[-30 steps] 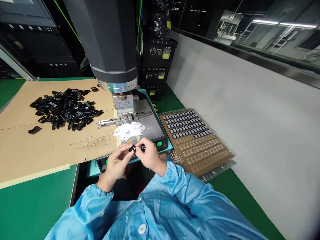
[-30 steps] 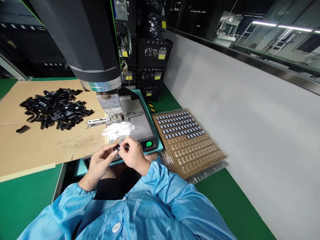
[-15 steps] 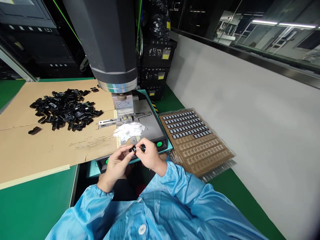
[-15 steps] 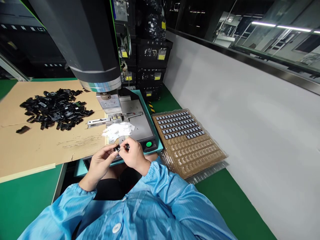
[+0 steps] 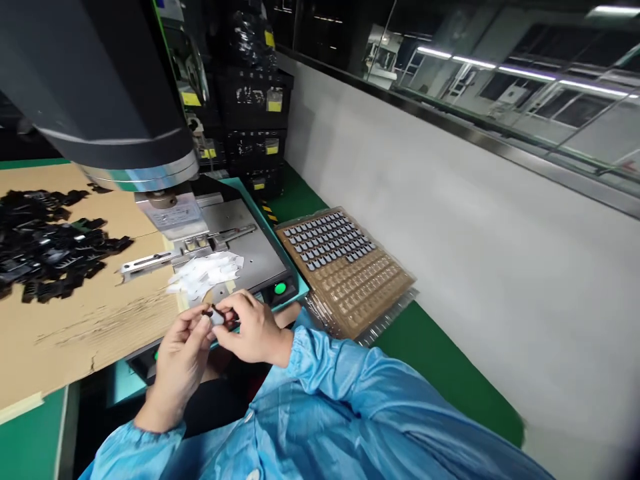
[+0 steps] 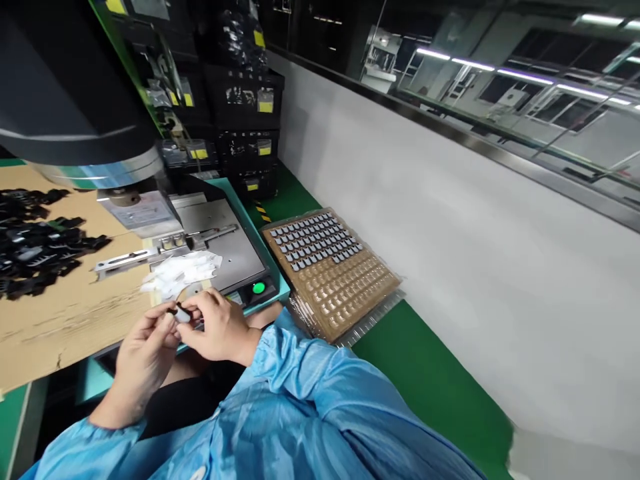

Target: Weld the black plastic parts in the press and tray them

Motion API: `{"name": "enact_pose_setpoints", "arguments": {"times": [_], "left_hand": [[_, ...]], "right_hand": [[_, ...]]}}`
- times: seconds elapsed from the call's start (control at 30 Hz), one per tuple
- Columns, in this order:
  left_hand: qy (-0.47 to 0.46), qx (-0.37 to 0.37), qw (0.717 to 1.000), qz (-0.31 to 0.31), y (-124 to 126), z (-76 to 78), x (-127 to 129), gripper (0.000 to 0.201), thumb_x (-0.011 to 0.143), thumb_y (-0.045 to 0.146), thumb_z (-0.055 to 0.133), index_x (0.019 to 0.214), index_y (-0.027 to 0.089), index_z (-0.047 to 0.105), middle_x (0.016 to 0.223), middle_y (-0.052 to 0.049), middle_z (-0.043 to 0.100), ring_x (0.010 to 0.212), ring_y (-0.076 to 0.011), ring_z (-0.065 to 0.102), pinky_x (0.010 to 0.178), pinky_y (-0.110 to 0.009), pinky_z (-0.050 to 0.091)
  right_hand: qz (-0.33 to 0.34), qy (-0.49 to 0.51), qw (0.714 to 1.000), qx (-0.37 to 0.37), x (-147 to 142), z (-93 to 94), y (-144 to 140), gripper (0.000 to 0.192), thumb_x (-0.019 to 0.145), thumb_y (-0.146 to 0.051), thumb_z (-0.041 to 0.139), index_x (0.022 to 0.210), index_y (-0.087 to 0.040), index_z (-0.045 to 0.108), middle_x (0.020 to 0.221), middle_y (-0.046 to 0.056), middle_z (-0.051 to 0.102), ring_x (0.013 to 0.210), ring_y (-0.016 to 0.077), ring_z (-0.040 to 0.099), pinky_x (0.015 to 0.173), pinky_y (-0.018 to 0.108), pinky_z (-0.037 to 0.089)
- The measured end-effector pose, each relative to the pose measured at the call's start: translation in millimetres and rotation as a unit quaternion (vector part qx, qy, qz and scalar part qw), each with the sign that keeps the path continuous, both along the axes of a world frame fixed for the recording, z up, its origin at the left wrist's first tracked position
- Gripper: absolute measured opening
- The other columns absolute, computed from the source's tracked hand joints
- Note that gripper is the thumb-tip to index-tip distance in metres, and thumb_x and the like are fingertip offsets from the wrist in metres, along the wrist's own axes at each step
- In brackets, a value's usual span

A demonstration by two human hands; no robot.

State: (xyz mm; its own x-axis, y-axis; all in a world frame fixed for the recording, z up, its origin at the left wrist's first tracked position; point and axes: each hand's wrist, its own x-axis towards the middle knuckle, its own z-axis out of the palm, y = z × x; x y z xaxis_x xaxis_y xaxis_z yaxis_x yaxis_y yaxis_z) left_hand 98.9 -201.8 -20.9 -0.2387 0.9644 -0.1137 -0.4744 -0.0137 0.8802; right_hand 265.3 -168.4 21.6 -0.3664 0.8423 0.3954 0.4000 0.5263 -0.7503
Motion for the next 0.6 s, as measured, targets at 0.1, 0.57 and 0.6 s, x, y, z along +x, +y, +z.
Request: {"name": "enact_pose_setpoints", "arguments": {"times": [0.1, 0.57, 0.6], "left_hand": [[-0.067, -0.026, 0.997, -0.036, -2.7, 11.7, 7.6, 0.044, 0.079, 0.042, 0.097, 0.114, 0.022, 0.078, 0.105, -0.005, 0.077, 0.088, -0.0146, 0.074, 0.081, -0.023, 0.064], [-0.134, -0.046, 0.987, -0.074, -2.2, 13.4, 5.8, 0.039, 0.090, 0.031, 0.087, 0.126, 0.022, 0.076, 0.116, -0.010, 0.077, 0.097, -0.0175, 0.076, 0.087, -0.026, 0.066], [-0.133, -0.047, 0.987, -0.075, -2.2, 13.6, 5.8, 0.039, 0.090, 0.031, 0.087, 0.126, 0.022, 0.076, 0.114, -0.010, 0.077, 0.095, -0.0175, 0.076, 0.086, -0.026, 0.066]], "right_hand": [[-0.003, 0.018, 1.000, 0.009, 3.2, 3.7, -1.6, 0.021, 0.095, -0.031, 0.071, 0.113, -0.024, 0.062, 0.104, 0.004, 0.067, 0.095, 0.0200, 0.068, 0.085, 0.031, 0.057], [0.001, 0.011, 0.998, 0.064, 1.1, -1.6, 2.5, 0.016, 0.098, -0.031, 0.071, 0.112, -0.025, 0.064, 0.105, 0.004, 0.068, 0.087, 0.0183, 0.068, 0.075, 0.031, 0.056], [0.000, 0.010, 0.998, 0.066, 1.1, -1.9, 2.5, 0.016, 0.098, -0.031, 0.071, 0.112, -0.025, 0.064, 0.104, 0.004, 0.068, 0.086, 0.0183, 0.067, 0.075, 0.031, 0.056]]}}
